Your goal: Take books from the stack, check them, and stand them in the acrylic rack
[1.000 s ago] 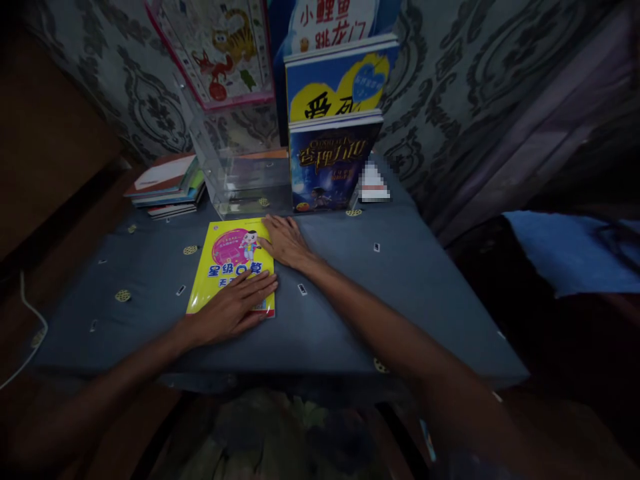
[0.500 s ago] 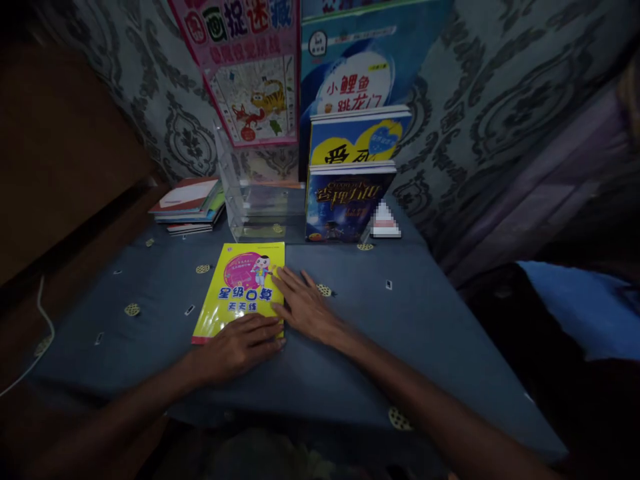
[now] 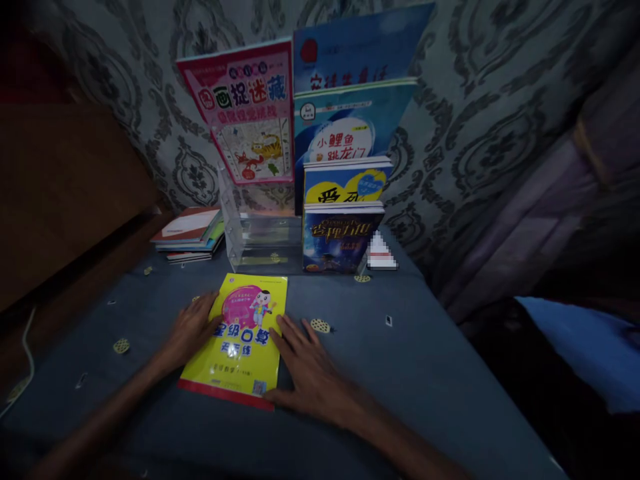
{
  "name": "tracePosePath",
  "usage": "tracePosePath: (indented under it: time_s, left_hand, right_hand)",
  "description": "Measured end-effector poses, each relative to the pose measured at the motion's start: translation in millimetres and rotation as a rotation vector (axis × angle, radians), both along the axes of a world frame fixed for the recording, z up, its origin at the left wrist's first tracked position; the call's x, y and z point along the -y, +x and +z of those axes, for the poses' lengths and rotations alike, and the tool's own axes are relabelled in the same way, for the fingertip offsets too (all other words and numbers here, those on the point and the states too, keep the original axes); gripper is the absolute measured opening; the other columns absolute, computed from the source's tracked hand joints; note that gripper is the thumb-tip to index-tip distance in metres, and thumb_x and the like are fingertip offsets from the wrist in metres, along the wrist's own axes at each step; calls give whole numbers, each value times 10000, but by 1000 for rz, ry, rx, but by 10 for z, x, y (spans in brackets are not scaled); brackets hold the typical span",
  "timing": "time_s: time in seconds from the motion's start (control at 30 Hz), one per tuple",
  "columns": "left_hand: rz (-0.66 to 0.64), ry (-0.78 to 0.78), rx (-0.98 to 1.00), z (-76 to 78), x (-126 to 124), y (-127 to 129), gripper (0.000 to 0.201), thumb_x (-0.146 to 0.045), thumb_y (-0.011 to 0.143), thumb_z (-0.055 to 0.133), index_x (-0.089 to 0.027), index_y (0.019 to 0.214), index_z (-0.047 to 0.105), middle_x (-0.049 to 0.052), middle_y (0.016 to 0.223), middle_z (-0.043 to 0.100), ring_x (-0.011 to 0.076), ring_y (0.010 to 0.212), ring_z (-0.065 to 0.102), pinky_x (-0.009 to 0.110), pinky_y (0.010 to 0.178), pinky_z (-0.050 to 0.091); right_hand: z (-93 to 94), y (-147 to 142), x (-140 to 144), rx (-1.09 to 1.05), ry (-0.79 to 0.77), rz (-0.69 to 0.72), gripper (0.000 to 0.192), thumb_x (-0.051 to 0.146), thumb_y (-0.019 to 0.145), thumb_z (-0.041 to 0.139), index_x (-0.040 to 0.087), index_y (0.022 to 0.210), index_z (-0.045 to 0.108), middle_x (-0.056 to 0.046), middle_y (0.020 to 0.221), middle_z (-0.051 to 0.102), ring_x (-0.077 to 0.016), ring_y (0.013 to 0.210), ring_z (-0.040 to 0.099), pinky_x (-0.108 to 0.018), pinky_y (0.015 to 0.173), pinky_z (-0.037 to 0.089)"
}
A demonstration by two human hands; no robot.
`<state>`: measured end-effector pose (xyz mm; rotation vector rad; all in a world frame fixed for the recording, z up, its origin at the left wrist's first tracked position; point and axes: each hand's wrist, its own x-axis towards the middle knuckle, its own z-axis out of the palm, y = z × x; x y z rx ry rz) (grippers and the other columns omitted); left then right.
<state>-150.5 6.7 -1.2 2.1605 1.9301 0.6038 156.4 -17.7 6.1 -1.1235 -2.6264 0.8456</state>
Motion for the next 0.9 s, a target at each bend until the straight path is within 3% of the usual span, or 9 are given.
tracePosePath:
  time_s: [0.07,0.17,0.3,0.4,0.53,0.63,0.73,0.8,0.9]
  left_hand:
    - [-37,-7,185,-29,-34,6,549,-466,947,528,-183,1418,504,175,1435,579,373,1347,512,562,1113,406]
    - [29,-115,616,30,-82,14,669,-582,864,616,-200,1401,505,162,1318,655,343,1149,660,471,935,551]
    - [94,-525,1115,224,-102,-8,729,-556,684,822,-140,1245,611,138,1003,762,293,826,752,378,717,598]
    - [1,-706,1313,375,-45,17,586,-456,648,890,-113,1079,690,128,863,777,274,750,756,359,709,601]
    - [-54,-658,1456,543,46,107,532,-382,680,896,-133,1110,706,130,933,789,273,809,764,349,741,612]
    - [-114,-635,1465,635,72,168,580,-381,713,877,-141,1205,684,143,1008,784,288,876,762,352,766,616]
    - [-182,-603,1467,714,64,197,638,-386,741,857,-160,1298,643,138,1046,779,288,893,761,354,777,618]
    - [-220,-580,1467,778,49,201,650,-380,755,849,-177,1332,626,129,1061,778,281,886,762,354,778,620]
    - [-264,-529,1462,898,12,196,657,-374,758,848,-196,1348,618,117,1089,776,284,903,762,353,787,619]
  right_hand:
    - [10,7,-5,-5,-18,10,1054,734,792,652,196,1602,247,-165,1679,131,-366,1560,71,-630,1244,21]
    - [5,25,-13,-10,-44,16,1087,745,777,660,195,1606,222,-175,1676,123,-369,1559,61,-637,1241,13]
    - [-31,47,-22,-28,-60,22,1104,742,758,680,218,1609,210,-168,1679,119,-378,1558,40,-647,1233,-10]
    - [-47,48,-16,-44,-102,-32,1164,753,703,722,258,1615,194,-144,1695,5,-409,1549,-36,-663,1227,17]
    - [-21,27,-15,-64,-184,-154,1225,687,624,821,295,1613,215,-128,1694,-122,-461,1537,-62,-688,1214,70]
    - [-17,-1,-31,-201,-212,-197,1130,500,655,862,320,1600,268,-144,1689,174,-435,1502,257,-654,1202,230]
    - [-48,-44,-46,-502,-336,-239,981,394,735,790,353,1580,293,-115,1426,550,-285,1074,654,-511,939,556]
    - [-57,-77,-57,-702,-443,-293,937,407,767,754,345,1575,283,-84,1233,624,-220,898,668,-395,730,600]
    - [0,-121,-95,-931,-600,-354,1007,496,783,738,353,1595,160,-62,1107,635,-241,952,666,-287,538,561]
